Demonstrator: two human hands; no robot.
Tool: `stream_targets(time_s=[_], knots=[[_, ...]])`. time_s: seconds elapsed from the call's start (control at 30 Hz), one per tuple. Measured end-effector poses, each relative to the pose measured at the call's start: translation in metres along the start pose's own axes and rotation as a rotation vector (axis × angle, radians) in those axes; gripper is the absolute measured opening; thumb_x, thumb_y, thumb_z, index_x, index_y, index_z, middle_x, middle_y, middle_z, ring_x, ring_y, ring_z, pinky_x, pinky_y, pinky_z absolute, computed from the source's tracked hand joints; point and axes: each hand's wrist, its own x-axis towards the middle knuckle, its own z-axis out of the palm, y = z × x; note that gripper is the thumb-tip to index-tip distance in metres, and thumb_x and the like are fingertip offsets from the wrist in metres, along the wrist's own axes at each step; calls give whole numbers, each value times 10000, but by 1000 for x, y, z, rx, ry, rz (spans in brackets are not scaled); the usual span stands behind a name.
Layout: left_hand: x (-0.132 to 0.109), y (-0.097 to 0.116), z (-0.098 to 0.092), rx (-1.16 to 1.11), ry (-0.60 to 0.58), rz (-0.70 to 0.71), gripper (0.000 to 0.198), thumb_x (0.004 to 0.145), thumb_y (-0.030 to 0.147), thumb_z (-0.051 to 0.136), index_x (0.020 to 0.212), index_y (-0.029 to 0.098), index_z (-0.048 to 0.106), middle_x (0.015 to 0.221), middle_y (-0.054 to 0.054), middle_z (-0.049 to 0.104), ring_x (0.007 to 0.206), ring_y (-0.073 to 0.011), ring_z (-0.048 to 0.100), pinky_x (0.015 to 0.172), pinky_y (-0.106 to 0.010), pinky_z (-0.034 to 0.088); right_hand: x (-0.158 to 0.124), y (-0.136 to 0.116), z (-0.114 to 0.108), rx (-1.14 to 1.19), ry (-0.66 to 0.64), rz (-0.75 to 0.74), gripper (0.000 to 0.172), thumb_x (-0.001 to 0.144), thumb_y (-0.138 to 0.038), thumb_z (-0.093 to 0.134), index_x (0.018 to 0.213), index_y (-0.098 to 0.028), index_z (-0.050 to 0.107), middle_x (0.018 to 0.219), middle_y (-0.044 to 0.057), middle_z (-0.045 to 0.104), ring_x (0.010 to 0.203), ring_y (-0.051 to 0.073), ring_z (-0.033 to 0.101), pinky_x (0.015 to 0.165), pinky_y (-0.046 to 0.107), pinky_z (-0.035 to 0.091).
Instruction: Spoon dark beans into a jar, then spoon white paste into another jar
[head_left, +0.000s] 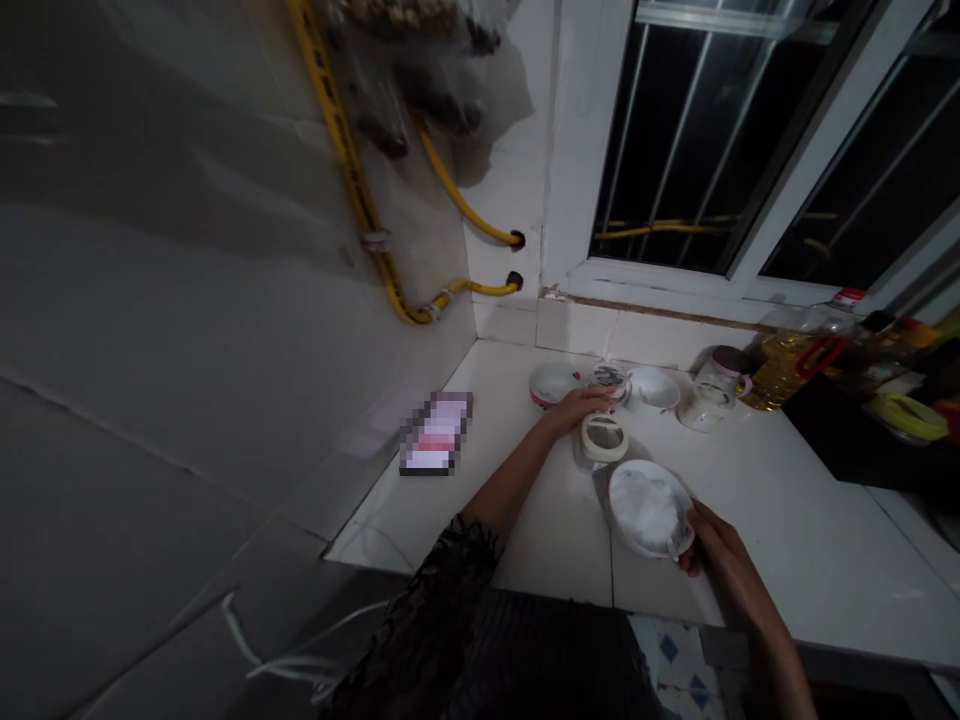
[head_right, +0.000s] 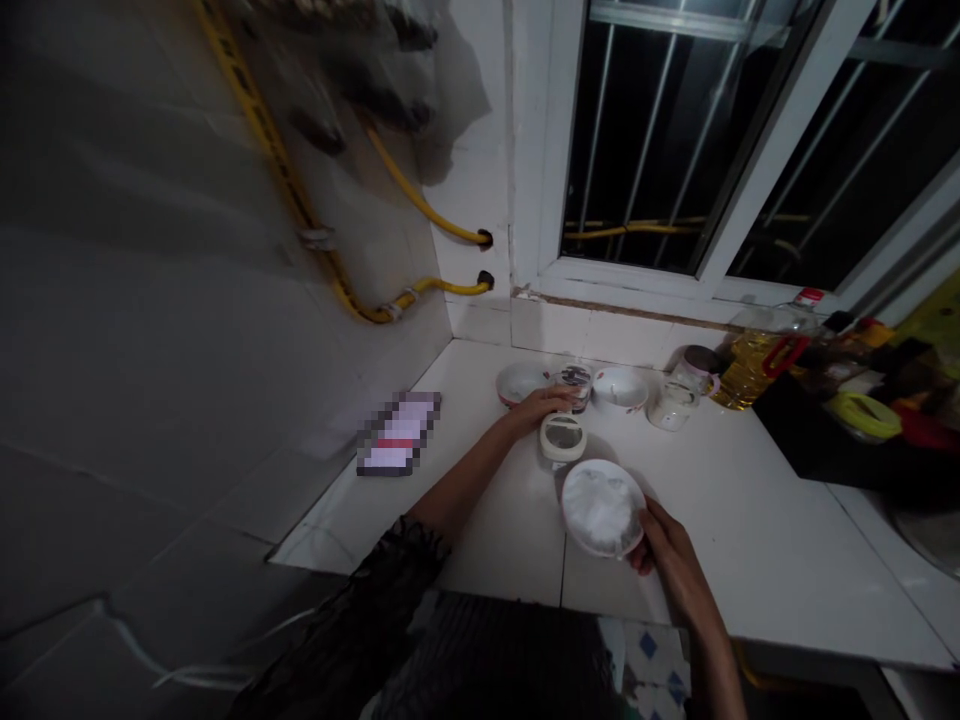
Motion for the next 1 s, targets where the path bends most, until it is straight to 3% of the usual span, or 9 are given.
stream_targets(time_s=[0.13, 0.4, 0.7, 0.87, 1.0], knots=[[-21, 2, -7, 34, 20, 18, 523, 705, 294, 750, 1193, 150, 628, 1158, -109, 675, 1116, -273, 601, 1005, -407, 407, -5, 1, 0, -18, 43, -36, 788, 793, -702, 487, 1227, -55, 601, 527, -3, 570, 510, 165, 522, 516, 282, 446], [-69, 6, -6, 114, -111, 62, 697, 614, 352, 867, 1222, 178, 573, 1270, -119, 605, 1179, -308, 564, 1034, -456, 402, -4, 5, 6, 40, 111, -46, 683, 788, -642, 522, 1161, -81, 639, 499, -22, 536, 483, 154, 484, 476, 261, 410], [-69, -5, 1, 177, -117, 126, 850, 586, 387, 879, 1308, 185, 478, 1349, -151, 521, 1268, -319, 493, 1102, -485, 326, 10, 8, 14, -63, 244, -146, 532, 835, -514, 458, 1018, -78, 699, 503, -21, 509, 500, 150, 438, 481, 251, 357], [-71, -5, -7, 204, -83, 132, 796, 567, 377, 889, 1239, 169, 519, 1319, -148, 537, 1244, -310, 511, 1096, -472, 335, 18, 6, 9, -118, 290, -186, 471, 828, -495, 467, 902, -102, 716, 597, 11, 594, 605, 175, 505, 567, 252, 393], [-74, -1, -12, 217, -68, 131, 718, 569, 353, 888, 1171, 162, 546, 1254, -128, 585, 1184, -288, 554, 1067, -452, 371, 24, -1, 7, -152, 306, -165, 413, 828, -477, 459, 731, -135, 668, 536, -6, 517, 578, 164, 471, 546, 252, 365]])
